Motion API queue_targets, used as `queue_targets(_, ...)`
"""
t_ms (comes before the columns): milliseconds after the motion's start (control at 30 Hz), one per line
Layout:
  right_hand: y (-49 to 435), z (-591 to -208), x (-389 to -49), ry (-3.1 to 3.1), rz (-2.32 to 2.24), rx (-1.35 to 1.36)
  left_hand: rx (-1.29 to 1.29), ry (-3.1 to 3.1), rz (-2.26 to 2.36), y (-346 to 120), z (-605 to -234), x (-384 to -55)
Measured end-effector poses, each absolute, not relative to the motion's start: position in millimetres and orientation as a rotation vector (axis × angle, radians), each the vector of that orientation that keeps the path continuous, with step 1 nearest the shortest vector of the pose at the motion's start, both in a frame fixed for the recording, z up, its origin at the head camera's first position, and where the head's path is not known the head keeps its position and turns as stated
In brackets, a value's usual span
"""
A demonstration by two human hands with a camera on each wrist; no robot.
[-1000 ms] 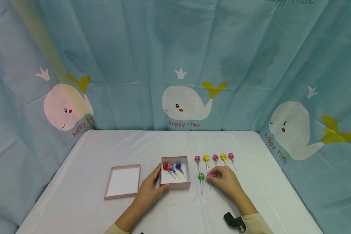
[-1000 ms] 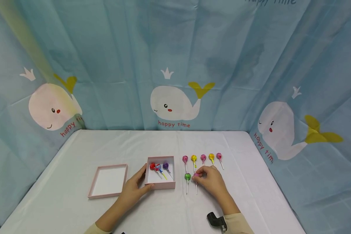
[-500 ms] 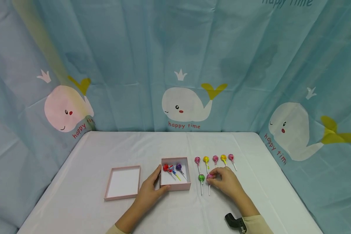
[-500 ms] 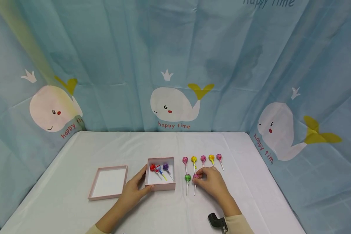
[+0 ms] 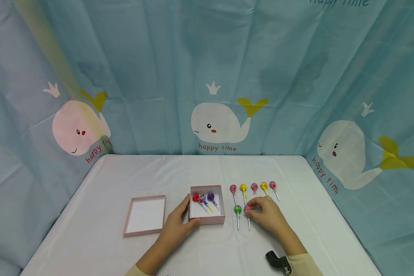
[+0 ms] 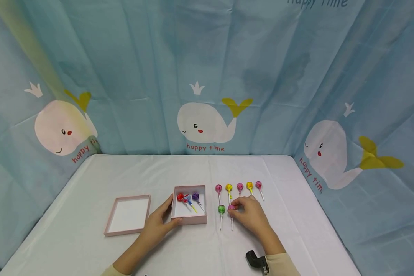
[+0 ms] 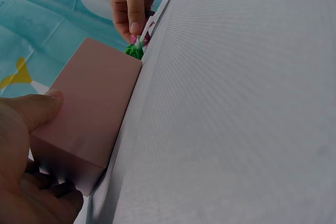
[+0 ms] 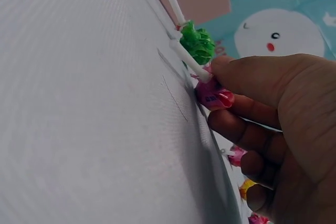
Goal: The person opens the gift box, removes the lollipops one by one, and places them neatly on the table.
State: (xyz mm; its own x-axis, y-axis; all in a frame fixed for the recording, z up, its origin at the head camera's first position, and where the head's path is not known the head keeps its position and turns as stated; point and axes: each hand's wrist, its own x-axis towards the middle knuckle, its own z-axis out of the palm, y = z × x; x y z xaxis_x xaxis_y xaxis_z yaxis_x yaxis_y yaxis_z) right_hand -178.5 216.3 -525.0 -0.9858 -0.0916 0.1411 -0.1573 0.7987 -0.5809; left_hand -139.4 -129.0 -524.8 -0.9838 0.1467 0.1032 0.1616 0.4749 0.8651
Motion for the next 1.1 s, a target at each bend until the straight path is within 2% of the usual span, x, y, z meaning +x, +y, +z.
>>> queue_targets(1100, 217.1, -523.4, -179.6, -2.868, 0.98, 0.224, -0.275, -2.673, -1.601, -129.2, -528.7, -140.8)
